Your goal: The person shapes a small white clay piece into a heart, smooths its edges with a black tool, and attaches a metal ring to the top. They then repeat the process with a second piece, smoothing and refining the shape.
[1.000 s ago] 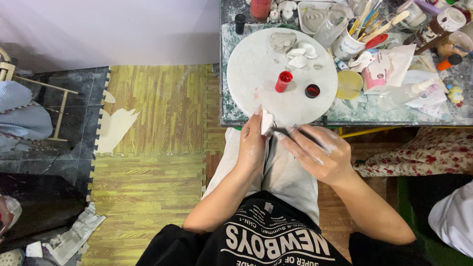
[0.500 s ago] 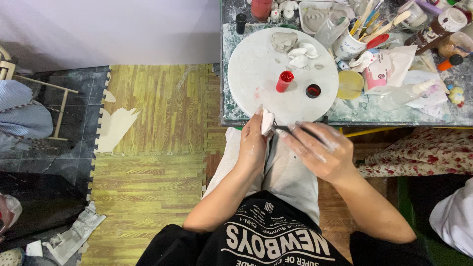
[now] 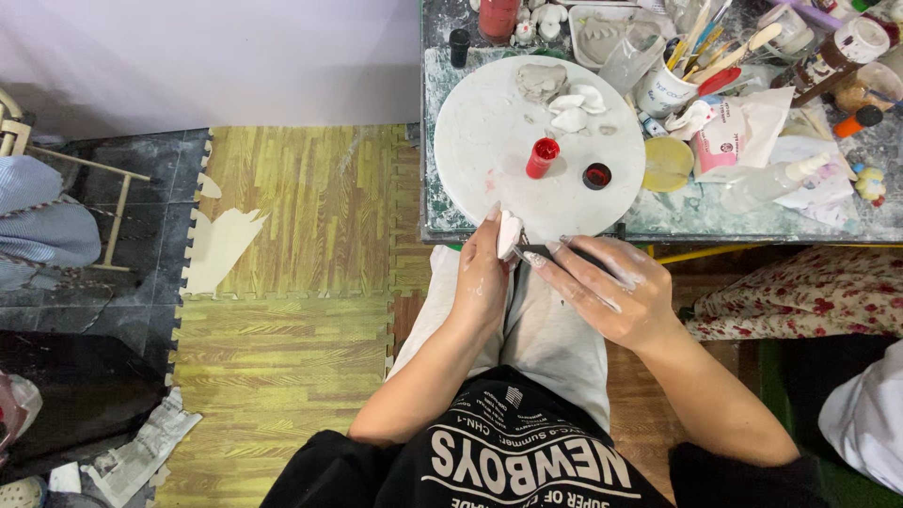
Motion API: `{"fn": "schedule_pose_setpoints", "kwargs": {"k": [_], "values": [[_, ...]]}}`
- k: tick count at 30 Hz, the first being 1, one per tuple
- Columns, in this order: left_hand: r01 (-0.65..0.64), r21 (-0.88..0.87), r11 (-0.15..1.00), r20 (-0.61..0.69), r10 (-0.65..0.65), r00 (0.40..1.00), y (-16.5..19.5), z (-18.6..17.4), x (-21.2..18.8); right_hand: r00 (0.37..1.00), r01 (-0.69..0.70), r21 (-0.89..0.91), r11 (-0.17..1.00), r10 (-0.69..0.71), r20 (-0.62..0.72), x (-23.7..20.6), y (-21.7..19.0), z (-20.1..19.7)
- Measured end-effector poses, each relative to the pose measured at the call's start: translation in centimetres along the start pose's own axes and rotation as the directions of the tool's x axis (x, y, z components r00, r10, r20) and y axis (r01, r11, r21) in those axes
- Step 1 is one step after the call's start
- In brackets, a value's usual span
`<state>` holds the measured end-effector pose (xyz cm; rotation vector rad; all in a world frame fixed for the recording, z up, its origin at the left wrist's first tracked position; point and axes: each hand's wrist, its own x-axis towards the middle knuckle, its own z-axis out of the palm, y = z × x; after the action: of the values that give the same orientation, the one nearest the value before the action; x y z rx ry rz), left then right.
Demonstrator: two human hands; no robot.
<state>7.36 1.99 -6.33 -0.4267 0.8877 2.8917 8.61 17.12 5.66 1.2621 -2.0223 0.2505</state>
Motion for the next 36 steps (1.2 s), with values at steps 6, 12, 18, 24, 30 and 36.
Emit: {"fn": "schedule_pose_setpoints", "kwargs": {"k": [6,12,18,24,30,36], "values": [[0.000,-0.007,1.000,0.001,0.000,1.000,0.10,0.16,-0.01,1.000,-0.003,-0.004,1.000,0.003,0.005,0.12,0.02,-0.19],[-0.009,-0.004,1.000,0.012,0.009,1.000,0.14,0.07,0.09,1.000,0.014,0.006,1.000,-0.014,-0.011,0.13,0.18,0.05],[0.009,0.017,1.000,0.011,-0.009,1.000,-0.14,-0.09,0.27,1.000,0.016,-0.002,1.000,-0.016,-0.009,-0.12,0.29,0.18],[-0.017,0.006,1.000,0.046,0.017,0.999,-0.19,0.09,0.16,1.000,0.016,-0.010,1.000,-0.016,-0.001,-0.31,0.46,0.16],[-0.040,-0.024,0.999,0.073,0.042,0.996,-0.19,0.25,0.27,1.000,0.015,0.017,1.000,-0.015,-0.009,-0.51,0.56,0.32],[-0.004,-0.015,1.000,0.037,0.004,0.999,-0.41,0.11,0.46,1.000,0.015,0.018,1.000,-0.015,-0.026,-0.53,0.77,0.42]]}}
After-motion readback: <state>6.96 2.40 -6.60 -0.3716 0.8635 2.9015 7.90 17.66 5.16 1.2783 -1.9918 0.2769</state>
